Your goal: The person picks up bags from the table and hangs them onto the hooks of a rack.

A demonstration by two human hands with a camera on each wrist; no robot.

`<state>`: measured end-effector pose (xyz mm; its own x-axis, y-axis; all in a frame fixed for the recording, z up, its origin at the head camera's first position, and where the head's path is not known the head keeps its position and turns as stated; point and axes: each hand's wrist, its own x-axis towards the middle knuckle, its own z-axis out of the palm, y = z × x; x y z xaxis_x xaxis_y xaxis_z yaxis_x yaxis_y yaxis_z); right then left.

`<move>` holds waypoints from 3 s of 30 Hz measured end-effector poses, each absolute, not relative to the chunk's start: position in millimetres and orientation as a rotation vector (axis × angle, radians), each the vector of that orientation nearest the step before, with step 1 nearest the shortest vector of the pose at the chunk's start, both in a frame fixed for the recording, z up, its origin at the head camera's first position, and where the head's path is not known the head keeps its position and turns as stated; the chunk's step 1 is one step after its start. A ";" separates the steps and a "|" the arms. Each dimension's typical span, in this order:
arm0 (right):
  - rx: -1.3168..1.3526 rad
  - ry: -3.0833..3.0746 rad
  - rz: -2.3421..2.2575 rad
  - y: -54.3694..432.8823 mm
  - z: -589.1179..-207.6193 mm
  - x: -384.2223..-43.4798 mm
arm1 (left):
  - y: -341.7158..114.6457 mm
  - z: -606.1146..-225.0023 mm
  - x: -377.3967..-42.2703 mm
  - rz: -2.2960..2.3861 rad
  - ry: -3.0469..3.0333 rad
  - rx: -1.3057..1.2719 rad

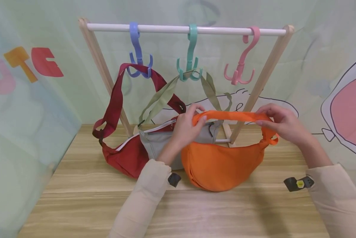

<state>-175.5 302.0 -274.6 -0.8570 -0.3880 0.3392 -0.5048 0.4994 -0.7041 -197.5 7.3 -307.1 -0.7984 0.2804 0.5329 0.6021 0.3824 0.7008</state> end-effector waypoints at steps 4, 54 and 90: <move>0.767 -2.597 1.268 301.3 -271.4 -176.2 | 6.5 -303.8 -198.5 -1.397 -2.330 -0.823; 0.458 -2.703 1.211 294.6 -240.5 -177.8 | 8.6 -276.7 -204.2 -1.313 -2.429 -0.977; 0.325 -2.661 1.206 292.5 -200.9 -185.0 | 24.4 -238.1 -208.0 -1.240 -2.366 -0.984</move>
